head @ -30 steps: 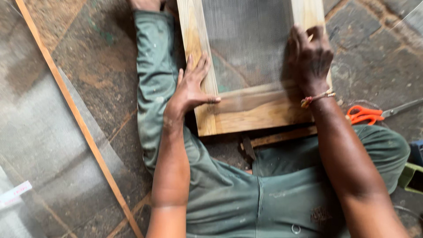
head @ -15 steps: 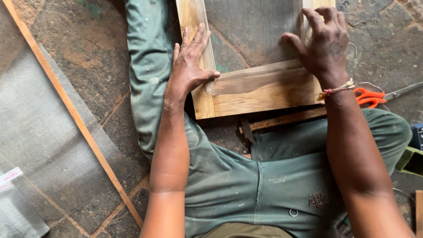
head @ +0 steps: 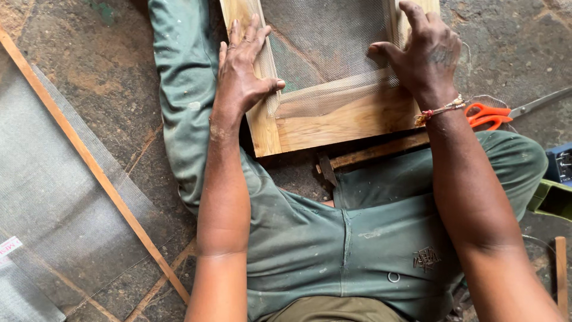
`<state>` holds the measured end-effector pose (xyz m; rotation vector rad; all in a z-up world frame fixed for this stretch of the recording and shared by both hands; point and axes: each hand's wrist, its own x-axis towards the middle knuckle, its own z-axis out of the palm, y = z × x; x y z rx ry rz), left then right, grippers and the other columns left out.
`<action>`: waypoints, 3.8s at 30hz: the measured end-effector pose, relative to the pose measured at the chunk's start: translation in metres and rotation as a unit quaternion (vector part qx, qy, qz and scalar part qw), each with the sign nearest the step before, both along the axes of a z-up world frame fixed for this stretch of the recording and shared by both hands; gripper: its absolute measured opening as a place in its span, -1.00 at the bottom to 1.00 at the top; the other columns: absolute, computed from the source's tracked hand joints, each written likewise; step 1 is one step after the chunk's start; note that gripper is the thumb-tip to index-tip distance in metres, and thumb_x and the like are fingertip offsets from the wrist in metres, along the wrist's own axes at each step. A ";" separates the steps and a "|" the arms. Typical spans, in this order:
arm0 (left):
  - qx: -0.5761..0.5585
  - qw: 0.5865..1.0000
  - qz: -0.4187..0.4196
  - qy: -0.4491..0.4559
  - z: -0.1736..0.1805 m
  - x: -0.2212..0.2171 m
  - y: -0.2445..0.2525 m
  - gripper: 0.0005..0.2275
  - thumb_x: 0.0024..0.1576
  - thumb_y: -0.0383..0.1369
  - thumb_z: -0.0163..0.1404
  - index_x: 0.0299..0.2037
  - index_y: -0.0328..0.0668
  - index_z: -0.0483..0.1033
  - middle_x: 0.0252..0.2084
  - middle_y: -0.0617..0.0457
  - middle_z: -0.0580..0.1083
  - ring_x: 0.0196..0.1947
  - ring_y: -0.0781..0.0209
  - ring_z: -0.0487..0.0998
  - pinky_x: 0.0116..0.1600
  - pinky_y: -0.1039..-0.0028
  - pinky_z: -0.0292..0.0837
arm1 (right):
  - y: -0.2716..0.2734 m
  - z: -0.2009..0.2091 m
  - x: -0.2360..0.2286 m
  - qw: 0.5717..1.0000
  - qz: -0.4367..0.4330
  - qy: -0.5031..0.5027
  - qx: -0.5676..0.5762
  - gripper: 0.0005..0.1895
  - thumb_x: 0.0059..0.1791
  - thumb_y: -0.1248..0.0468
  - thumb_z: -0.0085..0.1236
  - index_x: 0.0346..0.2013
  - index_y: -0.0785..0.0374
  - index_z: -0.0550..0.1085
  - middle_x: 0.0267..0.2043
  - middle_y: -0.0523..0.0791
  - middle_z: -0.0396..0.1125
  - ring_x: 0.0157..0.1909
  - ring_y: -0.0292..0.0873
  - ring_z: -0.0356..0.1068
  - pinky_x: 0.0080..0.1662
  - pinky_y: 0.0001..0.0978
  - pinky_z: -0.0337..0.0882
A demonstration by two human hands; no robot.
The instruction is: The person sits on the floor and attaches a mesh screen to a wooden frame using a hammer and nails. They repeatedly pick up nails, position them on the frame, and hammer them in to secure the mesh. The person flips the frame to check the alignment and continues nailing along the edges.
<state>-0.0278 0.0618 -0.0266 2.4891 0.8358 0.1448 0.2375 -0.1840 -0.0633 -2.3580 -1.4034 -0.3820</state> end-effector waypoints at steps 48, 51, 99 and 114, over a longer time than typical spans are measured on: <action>-0.371 0.856 0.224 -0.281 -0.008 0.079 0.087 -0.35 0.07 -0.39 0.32 0.34 -0.42 0.29 -0.09 -0.13 0.65 -0.21 0.14 0.63 -0.24 0.46 0.51 | -0.019 0.053 -0.007 0.963 0.009 0.268 -0.006 -0.47 -0.17 0.26 0.53 0.09 0.15 0.59 -0.36 -0.04 0.49 -0.36 -0.15 0.49 -0.26 -0.24 0.47; -0.448 0.829 0.165 -0.292 -0.004 0.100 0.112 -0.45 0.14 -0.48 0.24 0.35 -0.53 0.39 -0.06 -0.16 0.65 -0.16 0.15 0.69 -0.14 0.50 0.66 | -0.019 0.057 -0.009 0.956 0.010 0.293 0.001 -0.44 -0.20 0.28 0.51 0.09 0.15 0.58 -0.36 -0.02 0.48 -0.35 -0.10 0.49 -0.24 -0.22 0.48; 0.203 0.923 -0.320 0.062 -0.024 0.068 -0.112 -0.17 0.20 0.40 -0.54 0.58 0.12 -0.08 0.63 0.15 -0.16 0.61 0.14 -0.24 0.58 -0.02 -0.53 | -0.022 0.042 -0.004 0.967 -0.002 0.252 -0.047 -0.42 -0.11 0.15 0.51 0.19 0.10 0.57 -0.31 -0.04 0.51 -0.36 -0.10 0.48 -0.24 -0.17 0.48; 0.163 0.922 -0.344 0.067 -0.013 0.070 -0.109 -0.32 0.16 0.42 -0.52 0.51 0.66 0.02 0.62 0.19 -0.18 0.60 0.08 -0.28 0.54 -0.13 -0.58 | -0.029 0.034 0.004 0.952 0.005 0.301 -0.049 -0.43 -0.08 0.19 0.50 0.22 0.06 0.55 -0.29 -0.11 0.49 -0.34 -0.26 0.46 -0.31 -0.40 0.48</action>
